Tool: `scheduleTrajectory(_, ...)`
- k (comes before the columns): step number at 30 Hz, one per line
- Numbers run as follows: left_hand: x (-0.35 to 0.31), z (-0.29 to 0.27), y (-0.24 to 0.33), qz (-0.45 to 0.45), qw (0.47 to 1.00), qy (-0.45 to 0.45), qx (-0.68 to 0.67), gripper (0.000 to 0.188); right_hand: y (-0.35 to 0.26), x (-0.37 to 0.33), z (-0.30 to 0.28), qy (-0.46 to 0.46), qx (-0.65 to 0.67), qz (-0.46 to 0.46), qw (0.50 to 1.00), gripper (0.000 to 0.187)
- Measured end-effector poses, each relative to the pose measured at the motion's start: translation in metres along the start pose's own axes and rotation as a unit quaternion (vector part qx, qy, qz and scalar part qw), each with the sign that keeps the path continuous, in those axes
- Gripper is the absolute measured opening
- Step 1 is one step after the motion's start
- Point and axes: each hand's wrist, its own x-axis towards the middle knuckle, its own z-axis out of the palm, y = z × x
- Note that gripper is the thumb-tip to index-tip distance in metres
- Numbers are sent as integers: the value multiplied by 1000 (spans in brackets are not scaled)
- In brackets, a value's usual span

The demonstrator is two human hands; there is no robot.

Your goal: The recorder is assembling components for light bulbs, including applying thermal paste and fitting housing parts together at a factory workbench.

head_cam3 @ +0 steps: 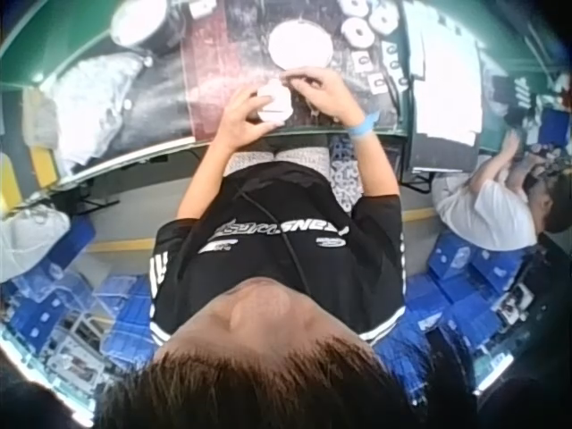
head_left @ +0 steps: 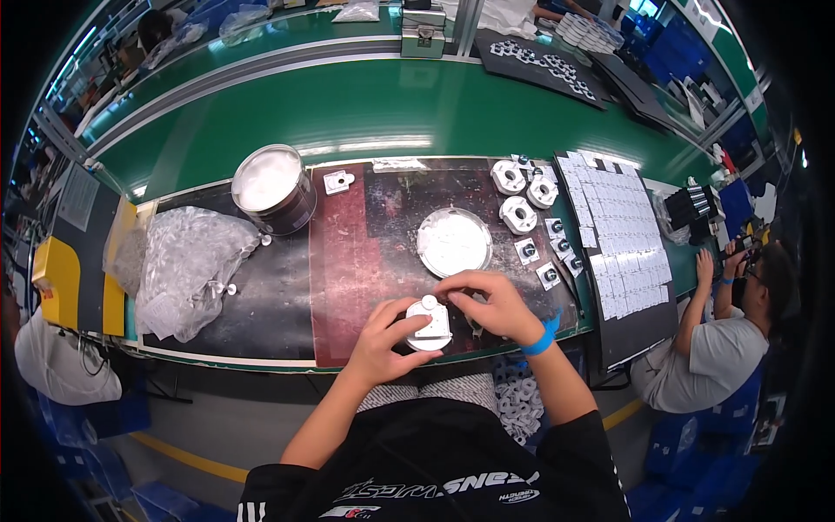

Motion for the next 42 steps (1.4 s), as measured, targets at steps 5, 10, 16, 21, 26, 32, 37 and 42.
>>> scheduleTrajectory(5, -2, 3, 1, 24, 998, 45, 24, 89, 9, -30, 25, 128, 154, 93, 975, 22)
scheduleTrajectory(10, 2, 7, 41, -19, 997, 38, 67, 94, 0, -60, 52, 140, 230, 167, 949, 25)
scheduleTrajectory(16, 16, 3, 60, -16, 997, 3, 77, 96, -11, -70, 56, 160, 329, 159, 917, 28)
scheduleTrajectory(21, 50, -3, 34, -96, 994, 14, 44, 97, -3, -59, 36, 183, 284, 100, 936, 35)
scheduleTrajectory(26, 161, -13, -41, -145, 984, 87, 47, 94, 36, -77, 28, 332, -48, 49, 941, 14)
scheduleTrajectory(32, 272, -14, -190, -121, 977, 76, 161, 100, 43, -86, 44, 312, -138, -46, 939, 10)
scheduleTrajectory(37, 300, -1, -253, -173, 958, 27, 226, 106, 45, -86, 41, 302, -151, -40, 941, 10)
scheduleTrajectory(42, 316, 1, -244, -120, 933, 35, 336, 104, 47, -85, 35, 292, -135, -59, 945, 10)
